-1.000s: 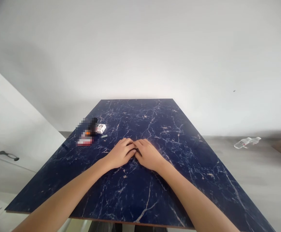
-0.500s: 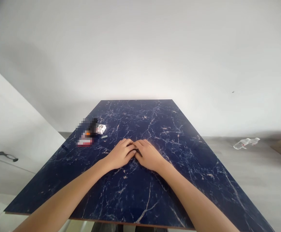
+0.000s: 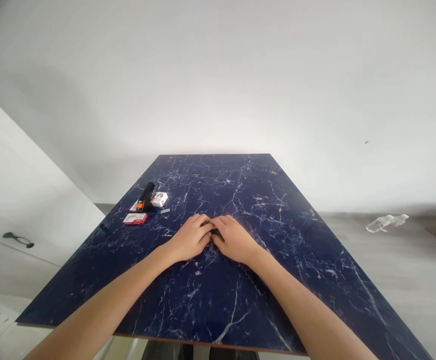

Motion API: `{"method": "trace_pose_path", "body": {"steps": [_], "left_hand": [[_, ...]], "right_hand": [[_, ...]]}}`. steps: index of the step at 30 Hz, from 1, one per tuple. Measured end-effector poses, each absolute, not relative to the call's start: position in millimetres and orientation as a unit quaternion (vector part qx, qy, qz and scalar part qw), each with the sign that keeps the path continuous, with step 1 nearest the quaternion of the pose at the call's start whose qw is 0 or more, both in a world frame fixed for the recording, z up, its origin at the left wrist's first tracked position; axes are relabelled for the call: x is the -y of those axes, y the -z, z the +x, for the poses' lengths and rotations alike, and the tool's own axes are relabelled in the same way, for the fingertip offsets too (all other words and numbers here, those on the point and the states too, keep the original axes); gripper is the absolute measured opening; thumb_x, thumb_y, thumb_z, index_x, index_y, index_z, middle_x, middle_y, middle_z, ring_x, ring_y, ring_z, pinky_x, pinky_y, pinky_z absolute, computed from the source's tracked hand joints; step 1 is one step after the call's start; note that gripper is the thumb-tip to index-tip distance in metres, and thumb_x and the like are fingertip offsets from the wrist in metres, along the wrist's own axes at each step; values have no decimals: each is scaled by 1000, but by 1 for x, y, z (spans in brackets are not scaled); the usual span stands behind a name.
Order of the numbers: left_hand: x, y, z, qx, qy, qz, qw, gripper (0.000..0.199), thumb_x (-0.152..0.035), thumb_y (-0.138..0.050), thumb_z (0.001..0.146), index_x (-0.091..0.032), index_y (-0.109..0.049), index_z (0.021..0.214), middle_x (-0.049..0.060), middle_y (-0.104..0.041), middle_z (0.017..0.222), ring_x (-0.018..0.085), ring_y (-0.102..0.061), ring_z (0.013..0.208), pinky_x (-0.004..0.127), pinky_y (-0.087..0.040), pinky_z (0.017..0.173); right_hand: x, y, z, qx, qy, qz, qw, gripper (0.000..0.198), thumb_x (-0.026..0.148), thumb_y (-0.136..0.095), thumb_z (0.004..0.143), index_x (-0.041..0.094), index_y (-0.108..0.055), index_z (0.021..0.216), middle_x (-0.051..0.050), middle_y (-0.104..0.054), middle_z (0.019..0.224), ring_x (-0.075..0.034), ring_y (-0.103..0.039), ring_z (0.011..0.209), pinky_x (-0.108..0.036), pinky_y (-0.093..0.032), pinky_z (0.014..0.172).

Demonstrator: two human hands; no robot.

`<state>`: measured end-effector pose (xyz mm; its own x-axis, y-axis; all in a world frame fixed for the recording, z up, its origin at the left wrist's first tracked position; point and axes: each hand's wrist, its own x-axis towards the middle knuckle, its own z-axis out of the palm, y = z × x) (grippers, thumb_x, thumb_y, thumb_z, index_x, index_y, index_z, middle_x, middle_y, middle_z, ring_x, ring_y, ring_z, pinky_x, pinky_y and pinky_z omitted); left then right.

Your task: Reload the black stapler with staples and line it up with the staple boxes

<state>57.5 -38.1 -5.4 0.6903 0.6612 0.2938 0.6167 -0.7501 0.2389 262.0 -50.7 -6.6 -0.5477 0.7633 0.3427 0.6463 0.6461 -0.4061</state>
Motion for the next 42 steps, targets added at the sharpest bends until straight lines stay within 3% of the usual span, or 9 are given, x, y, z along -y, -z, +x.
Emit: {"method": "trace_pose_path", "body": {"steps": [7, 12, 16, 19, 21, 25, 29, 32, 42], "left_hand": [[38, 10, 58, -343, -187, 918, 62, 32, -21, -47, 100, -25, -60, 129, 9, -60, 117, 25, -56, 106, 44, -48, 92], [8, -1, 32, -345, -247, 905, 27, 37, -14, -43, 98, -28, -63, 127, 7, -61, 129, 25, -56, 116, 46, -44, 101], [-22, -15, -27, -584, -380, 711, -93, 32, -21, -42, 98, -21, -66, 120, 12, -64, 123, 30, -55, 121, 49, -38, 107], [-28, -15, -74, -763, -375, 506, -143, 42, -32, -50, 95, -17, -60, 133, 20, -56, 137, 41, -47, 128, 60, -33, 106], [-28, -10, -92, -818, -341, 454, -88, 48, -42, -48, 95, -15, -61, 133, 23, -55, 139, 44, -48, 127, 61, -35, 103], [-29, -1, -94, -790, -315, 526, -2, 48, -48, -37, 100, -21, -65, 127, 16, -68, 124, 37, -58, 116, 49, -44, 96], [-31, -1, -85, -758, -258, 599, -3, 54, -54, -59, 87, -22, -64, 130, 13, -73, 104, 39, -57, 113, 44, -49, 89], [-32, -3, -87, -723, -263, 638, 23, 47, -43, -60, 86, -25, -65, 130, 8, -74, 93, 32, -64, 104, 36, -49, 85], [-17, -6, -55, -534, -287, 779, 163, 53, -29, -55, 91, -23, -57, 144, 6, -67, 135, 27, -66, 115, 35, -53, 94]], "right_hand": [[48, 6, 264, 870, -132, -409, 241, 32, 17, -51, 95, 23, -60, 125, -9, -68, 118, -27, -61, 108, -48, -52, 95], [46, 10, 267, 862, -132, -426, 241, 53, 26, -51, 98, 27, -42, 151, -11, -65, 130, -29, -59, 118, -53, -51, 100], [46, 12, 268, 870, -123, -419, 229, 47, 29, -50, 99, 26, -49, 146, -11, -63, 133, -30, -58, 122, -54, -49, 104], [46, 11, 268, 874, -121, -413, 227, 41, 29, -50, 100, 26, -55, 140, -10, -63, 133, -29, -59, 120, -54, -50, 103], [46, 11, 268, 875, -119, -409, 228, 38, 29, -50, 100, 27, -58, 137, -9, -64, 131, -29, -59, 119, -53, -51, 102], [46, 12, 267, 878, -110, -402, 233, 35, 27, -50, 99, 26, -61, 132, -10, -65, 129, -28, -60, 117, -53, -51, 102], [46, 12, 266, 880, -105, -401, 233, 34, 27, -49, 99, 26, -63, 131, -10, -65, 128, -29, -59, 117, -54, -51, 102], [46, 11, 266, 880, -102, -404, 230, 33, 27, -49, 100, 26, -63, 129, -9, -65, 128, -29, -59, 116, -53, -51, 102], [46, 13, 267, 859, -151, -424, 243, 36, 31, -51, 99, 27, -59, 134, -9, -64, 131, -30, -58, 121, -54, -49, 104]]}}
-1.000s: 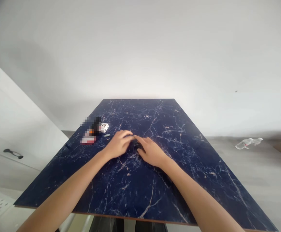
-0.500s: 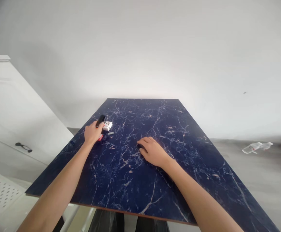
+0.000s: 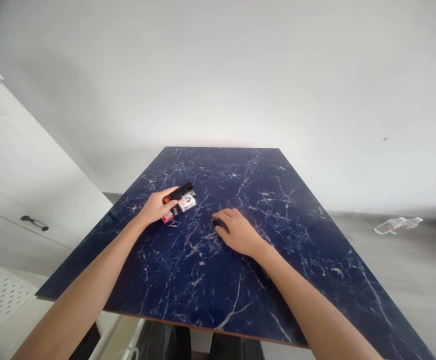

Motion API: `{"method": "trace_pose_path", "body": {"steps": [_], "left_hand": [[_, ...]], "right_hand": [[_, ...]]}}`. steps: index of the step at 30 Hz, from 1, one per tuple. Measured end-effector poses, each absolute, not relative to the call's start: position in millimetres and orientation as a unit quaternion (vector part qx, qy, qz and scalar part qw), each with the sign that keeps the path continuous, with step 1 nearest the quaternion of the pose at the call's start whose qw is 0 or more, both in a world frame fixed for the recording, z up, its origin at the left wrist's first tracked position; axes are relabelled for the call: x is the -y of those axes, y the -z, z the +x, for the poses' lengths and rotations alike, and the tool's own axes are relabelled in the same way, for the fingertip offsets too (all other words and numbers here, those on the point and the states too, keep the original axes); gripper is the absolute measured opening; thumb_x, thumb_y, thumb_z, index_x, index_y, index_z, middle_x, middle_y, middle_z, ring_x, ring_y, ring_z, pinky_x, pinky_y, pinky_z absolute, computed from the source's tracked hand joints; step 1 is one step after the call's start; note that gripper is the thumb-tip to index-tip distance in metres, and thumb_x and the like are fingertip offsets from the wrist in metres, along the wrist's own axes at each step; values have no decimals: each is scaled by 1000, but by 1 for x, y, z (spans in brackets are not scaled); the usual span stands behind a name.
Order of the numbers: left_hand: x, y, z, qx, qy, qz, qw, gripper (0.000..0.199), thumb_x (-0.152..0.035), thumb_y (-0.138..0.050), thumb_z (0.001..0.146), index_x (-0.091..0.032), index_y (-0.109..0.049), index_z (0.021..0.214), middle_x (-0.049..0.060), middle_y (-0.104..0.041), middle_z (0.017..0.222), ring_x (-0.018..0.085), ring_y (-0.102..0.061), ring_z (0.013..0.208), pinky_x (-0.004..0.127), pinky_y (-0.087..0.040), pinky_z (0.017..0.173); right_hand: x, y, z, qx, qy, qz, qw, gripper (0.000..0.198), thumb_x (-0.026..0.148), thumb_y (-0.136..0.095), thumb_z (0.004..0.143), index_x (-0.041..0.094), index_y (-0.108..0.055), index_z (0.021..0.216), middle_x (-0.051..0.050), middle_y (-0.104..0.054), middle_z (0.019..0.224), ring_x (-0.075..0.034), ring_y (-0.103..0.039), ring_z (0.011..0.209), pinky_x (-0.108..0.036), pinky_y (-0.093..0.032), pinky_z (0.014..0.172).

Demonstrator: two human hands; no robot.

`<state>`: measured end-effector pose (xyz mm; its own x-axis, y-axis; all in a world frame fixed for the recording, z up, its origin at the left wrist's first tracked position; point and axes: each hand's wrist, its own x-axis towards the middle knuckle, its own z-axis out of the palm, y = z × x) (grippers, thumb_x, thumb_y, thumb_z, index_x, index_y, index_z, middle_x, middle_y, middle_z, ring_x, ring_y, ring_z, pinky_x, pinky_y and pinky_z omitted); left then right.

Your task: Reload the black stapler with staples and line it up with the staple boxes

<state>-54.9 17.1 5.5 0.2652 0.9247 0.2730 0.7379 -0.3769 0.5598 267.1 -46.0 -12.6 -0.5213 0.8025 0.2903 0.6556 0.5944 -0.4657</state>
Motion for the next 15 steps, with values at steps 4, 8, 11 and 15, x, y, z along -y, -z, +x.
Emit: {"method": "trace_pose_path", "body": {"steps": [4, 8, 11, 15], "left_hand": [[-1, -5, -21, -442, -266, 824, 234, 53, -27, -55, 94, -26, -54, 147, 8, -64, 138, 27, -65, 118, 39, -54, 95], [5, -1, -4, -385, -268, 861, 195, 49, -25, -53, 96, -34, -54, 144, 5, -56, 148, 30, -47, 138, 51, -40, 113], [2, 0, -9, -397, -282, 856, 173, 52, -28, -59, 93, -31, -51, 144, 8, -54, 147, 31, -46, 137, 52, -37, 114], [-1, -9, -24, -447, -258, 837, 184, 39, -27, -60, 87, -22, -58, 126, 11, -61, 129, 29, -58, 118, 45, -48, 98]], "right_hand": [[42, 16, 265, 786, -214, -492, 307, 47, 31, -52, 97, 25, -48, 144, -11, -61, 135, -26, -63, 114, -45, -56, 94], [40, 16, 263, 756, -211, -511, 349, 53, 25, -55, 91, 24, -46, 143, -12, -57, 137, -24, -65, 107, -39, -58, 86], [44, 12, 261, 756, -190, -507, 367, 38, 24, -57, 89, 23, -54, 127, -10, -61, 123, -24, -65, 102, -37, -57, 82], [52, 3, 257, 782, -163, -468, 377, 4, 24, -56, 92, 22, -56, 96, -5, -63, 96, -20, -63, 83, -33, -53, 73]]}}
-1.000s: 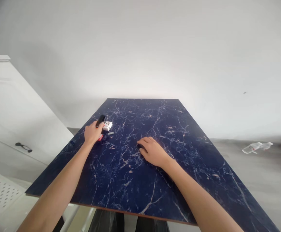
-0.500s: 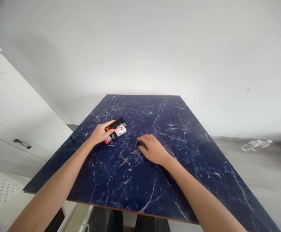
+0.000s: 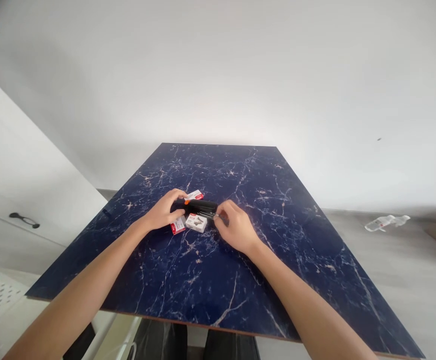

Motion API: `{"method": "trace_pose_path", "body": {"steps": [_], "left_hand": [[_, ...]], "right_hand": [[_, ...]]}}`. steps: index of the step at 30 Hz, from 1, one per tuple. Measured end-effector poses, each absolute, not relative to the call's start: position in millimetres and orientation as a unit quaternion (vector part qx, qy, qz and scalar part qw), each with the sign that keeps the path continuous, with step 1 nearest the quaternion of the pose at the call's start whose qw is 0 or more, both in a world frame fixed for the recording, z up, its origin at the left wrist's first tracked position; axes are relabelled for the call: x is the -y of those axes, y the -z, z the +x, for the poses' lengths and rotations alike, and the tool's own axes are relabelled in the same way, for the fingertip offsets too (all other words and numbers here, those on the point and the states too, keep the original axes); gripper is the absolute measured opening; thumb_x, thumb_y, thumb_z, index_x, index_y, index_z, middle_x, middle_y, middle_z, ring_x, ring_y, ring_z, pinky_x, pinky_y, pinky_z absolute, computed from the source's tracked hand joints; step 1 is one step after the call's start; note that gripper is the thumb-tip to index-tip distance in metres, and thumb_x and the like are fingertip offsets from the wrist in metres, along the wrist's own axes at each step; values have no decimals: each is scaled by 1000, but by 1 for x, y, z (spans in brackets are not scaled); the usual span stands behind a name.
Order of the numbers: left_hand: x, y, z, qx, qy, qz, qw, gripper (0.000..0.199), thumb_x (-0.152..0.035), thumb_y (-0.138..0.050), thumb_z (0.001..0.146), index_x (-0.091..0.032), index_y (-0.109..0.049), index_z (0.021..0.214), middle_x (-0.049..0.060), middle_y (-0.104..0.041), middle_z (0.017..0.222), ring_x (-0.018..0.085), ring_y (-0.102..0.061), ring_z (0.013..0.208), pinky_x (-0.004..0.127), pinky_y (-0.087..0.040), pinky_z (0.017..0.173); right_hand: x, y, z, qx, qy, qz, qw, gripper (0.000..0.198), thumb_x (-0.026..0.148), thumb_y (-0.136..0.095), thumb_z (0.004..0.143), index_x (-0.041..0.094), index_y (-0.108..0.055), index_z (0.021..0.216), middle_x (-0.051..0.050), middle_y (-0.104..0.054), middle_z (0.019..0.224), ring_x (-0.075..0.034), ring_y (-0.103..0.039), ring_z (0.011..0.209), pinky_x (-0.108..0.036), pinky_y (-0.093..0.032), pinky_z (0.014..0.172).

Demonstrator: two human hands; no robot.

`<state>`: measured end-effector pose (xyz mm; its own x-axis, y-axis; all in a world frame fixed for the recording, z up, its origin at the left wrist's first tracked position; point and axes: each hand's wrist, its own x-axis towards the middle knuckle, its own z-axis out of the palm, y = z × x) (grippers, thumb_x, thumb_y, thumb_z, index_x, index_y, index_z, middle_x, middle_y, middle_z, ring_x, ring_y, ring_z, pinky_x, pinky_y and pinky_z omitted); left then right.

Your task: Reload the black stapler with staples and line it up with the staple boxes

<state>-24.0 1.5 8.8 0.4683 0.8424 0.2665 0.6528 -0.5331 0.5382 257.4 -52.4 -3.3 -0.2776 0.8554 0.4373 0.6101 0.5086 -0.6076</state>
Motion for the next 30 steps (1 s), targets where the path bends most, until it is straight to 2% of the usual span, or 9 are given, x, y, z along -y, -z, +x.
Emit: {"method": "trace_pose_path", "body": {"steps": [2, 4, 8, 11, 16, 21, 24, 27, 30], "left_hand": [[0, -16, -28, -471, -226, 832, 186, 24, -25, -56, 86, -21, -63, 109, 9, -66, 113, 27, -62, 105, 40, -50, 88], [3, -22, -29, -479, -178, 836, 201, 17, -27, -56, 85, -21, -65, 99, 7, -68, 102, 25, -65, 93, 36, -50, 78], [11, -28, -21, -501, -113, 835, 199, 19, -34, -62, 81, -21, -67, 94, 7, -71, 94, 23, -66, 80, 31, -45, 65], [15, -30, -16, -517, -87, 827, 202, 19, -39, -66, 78, -22, -68, 86, 6, -72, 92, 23, -67, 77, 30, -43, 61], [17, -28, -11, -536, -82, 807, 232, 19, -41, -65, 82, -24, -72, 82, 4, -75, 92, 21, -69, 77, 29, -43, 60], [20, -20, 1, -561, -118, 793, 204, 18, -40, -68, 83, -24, -71, 76, 1, -73, 75, 18, -66, 65, 28, -38, 55], [25, -13, 10, -538, -156, 808, 182, 20, -33, -58, 91, -24, -72, 80, 0, -72, 71, 17, -63, 59, 28, -38, 56], [30, -10, 17, -518, -180, 820, 165, 26, -30, -52, 95, -22, -74, 84, 2, -74, 76, 17, -65, 61, 29, -42, 60], [35, -13, 19, -476, -198, 832, 204, 23, -28, -56, 92, -23, -77, 100, 4, -77, 95, 19, -70, 76, 28, -48, 69]], "right_hand": [[57, 0, 256, 802, -150, -448, 366, 5, 23, -54, 94, 22, -57, 91, -4, -63, 90, -19, -62, 77, -32, -51, 72], [60, -1, 254, 822, -142, -427, 349, 7, 24, -54, 95, 22, -60, 97, -6, -65, 94, -19, -63, 80, -33, -52, 73], [65, 1, 250, 880, -136, -348, 293, 36, 24, -59, 94, 25, -58, 130, -10, -64, 129, -26, -63, 113, -41, -53, 95], [66, 3, 248, 898, -126, -331, 262, 43, 23, -60, 94, 28, -56, 136, -10, -55, 144, -30, -57, 126, -46, -50, 102], [65, 0, 249, 886, -142, -359, 257, 19, 24, -64, 91, 22, -61, 110, -9, -66, 114, -24, -63, 101, -37, -52, 87], [66, -9, 253, 888, -161, -361, 235, 16, 24, -66, 86, 21, -57, 98, -5, -64, 100, -15, -56, 73, -28, -42, 66], [65, -12, 255, 883, -189, -368, 223, 14, 33, -62, 92, 21, -56, 90, -2, -64, 85, -15, -55, 69, -27, -38, 64], [60, -9, 255, 862, -208, -406, 223, 19, 34, -48, 101, 21, -58, 92, 0, -64, 75, -14, -56, 65, -27, -37, 63], [56, -2, 254, 852, -195, -434, 217, 17, 27, -48, 100, 22, -63, 105, 1, -66, 73, -15, -59, 65, -27, -38, 64]]}}
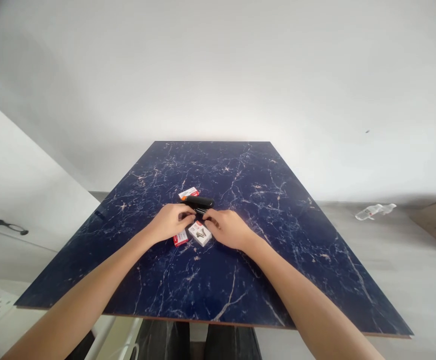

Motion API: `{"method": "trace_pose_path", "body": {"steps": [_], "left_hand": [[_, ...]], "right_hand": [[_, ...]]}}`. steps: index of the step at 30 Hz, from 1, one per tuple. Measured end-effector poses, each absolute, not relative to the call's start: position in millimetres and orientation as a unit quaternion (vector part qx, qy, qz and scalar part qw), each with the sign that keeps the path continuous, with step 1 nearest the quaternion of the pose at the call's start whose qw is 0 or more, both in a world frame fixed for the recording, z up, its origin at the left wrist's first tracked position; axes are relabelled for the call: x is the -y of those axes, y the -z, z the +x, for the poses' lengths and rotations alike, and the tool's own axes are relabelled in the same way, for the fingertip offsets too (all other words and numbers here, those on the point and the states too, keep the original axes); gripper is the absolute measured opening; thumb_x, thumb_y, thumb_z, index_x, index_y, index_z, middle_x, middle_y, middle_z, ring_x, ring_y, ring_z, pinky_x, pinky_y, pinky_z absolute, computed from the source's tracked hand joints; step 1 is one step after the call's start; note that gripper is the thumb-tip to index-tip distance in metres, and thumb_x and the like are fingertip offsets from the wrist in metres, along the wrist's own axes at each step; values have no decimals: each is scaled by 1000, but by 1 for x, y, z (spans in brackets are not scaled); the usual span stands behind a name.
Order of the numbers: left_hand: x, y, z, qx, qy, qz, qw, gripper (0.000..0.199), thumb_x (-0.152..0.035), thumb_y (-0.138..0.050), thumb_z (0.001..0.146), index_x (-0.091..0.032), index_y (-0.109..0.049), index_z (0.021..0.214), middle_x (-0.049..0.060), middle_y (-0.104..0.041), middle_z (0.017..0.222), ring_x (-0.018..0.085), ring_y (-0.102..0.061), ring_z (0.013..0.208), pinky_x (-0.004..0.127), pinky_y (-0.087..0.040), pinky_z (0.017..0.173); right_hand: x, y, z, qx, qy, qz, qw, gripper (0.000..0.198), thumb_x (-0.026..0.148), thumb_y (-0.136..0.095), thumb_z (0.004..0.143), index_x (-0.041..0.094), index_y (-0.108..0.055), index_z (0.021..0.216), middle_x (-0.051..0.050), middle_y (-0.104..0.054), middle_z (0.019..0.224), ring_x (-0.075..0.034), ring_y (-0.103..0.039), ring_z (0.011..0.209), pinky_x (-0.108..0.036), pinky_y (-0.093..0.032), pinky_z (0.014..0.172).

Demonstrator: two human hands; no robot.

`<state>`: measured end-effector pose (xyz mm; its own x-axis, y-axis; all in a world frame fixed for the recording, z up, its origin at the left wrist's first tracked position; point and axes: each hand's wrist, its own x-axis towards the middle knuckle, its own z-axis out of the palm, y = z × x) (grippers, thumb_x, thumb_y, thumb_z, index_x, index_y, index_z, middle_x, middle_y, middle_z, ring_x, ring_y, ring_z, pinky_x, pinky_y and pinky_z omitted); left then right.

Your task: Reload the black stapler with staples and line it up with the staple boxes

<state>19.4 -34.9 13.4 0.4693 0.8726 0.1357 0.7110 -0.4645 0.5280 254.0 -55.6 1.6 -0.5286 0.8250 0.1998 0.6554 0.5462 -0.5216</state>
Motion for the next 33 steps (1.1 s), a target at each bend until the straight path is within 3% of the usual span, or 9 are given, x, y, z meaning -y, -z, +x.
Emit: {"method": "trace_pose_path", "body": {"steps": [3, 7, 13, 16, 20, 23, 26, 29, 33], "left_hand": [[38, -20, 19, -429, -186, 842, 268, 34, -22, -58, 89, -27, -73, 119, 3, -76, 111, 19, -71, 88, 27, -51, 74], [39, -23, 18, -425, -164, 843, 286, 29, -23, -62, 87, -26, -75, 113, 4, -75, 114, 21, -71, 94, 29, -53, 78], [37, -12, 23, -424, -162, 862, 226, 13, -32, -66, 91, -24, -76, 90, 5, -73, 103, 25, -66, 100, 36, -51, 86], [38, -7, 26, -391, -175, 880, 204, 11, -29, -65, 93, -23, -74, 94, 6, -72, 105, 26, -61, 109, 40, -49, 94], [38, -6, 28, -369, -189, 890, 191, 12, -27, -61, 96, -23, -73, 96, 5, -71, 101, 24, -60, 104, 40, -49, 93], [33, -6, 23, -398, -262, 868, 139, 17, -28, -57, 98, -23, -73, 100, 7, -68, 105, 25, -59, 107, 42, -48, 95], [24, -3, 15, -456, -324, 825, 78, 26, -30, -58, 97, -24, -68, 121, 10, -62, 125, 28, -53, 120, 46, -44, 103], [16, 0, 6, -458, -289, 834, 106, 48, -30, -60, 95, -28, -54, 143, 8, -55, 144, 29, -46, 133, 48, -39, 111], [8, 0, -4, -451, -274, 829, 184, 41, -33, -50, 101, -30, -58, 141, 3, -63, 138, 25, -53, 126, 44, -40, 111]], "right_hand": [[54, 3, 254, 856, -183, -434, 213, 24, 29, -59, 94, 23, -63, 117, 0, -71, 80, -17, -64, 72, -28, -41, 67], [56, 2, 254, 865, -178, -425, 201, 35, 34, -68, 89, 23, -62, 122, -1, -70, 82, -18, -63, 74, -28, -41, 66], [58, 4, 252, 872, -152, -424, 194, 29, 34, -64, 93, 24, -65, 121, -3, -70, 85, -20, -63, 79, -30, -42, 68], [57, 6, 251, 873, -146, -424, 193, 18, 32, -62, 95, 24, -69, 111, -3, -71, 85, -19, -63, 80, -29, -42, 69], [56, 4, 253, 874, -141, -429, 177, 14, 30, -59, 98, 23, -71, 98, -5, -73, 90, -20, -66, 80, -29, -42, 69], [56, -1, 258, 878, -143, -422, 172, 21, 33, -52, 102, 23, -71, 101, -7, -74, 97, -22, -68, 85, -30, -44, 73], [56, -9, 264, 878, -155, -415, 183, 25, 35, -46, 104, 23, -68, 108, -7, -74, 101, -22, -69, 86, -30, -44, 74], [57, -16, 269, 857, -150, -451, 199, 29, 38, -42, 105, 21, -64, 113, -6, -73, 89, -21, -65, 72, -30, -41, 66], [53, -20, 275, 794, -188, -512, 268, 34, 44, -39, 104, 20, -63, 106, -2, -62, 69, -17, -53, 57, -29, -35, 59]]}}
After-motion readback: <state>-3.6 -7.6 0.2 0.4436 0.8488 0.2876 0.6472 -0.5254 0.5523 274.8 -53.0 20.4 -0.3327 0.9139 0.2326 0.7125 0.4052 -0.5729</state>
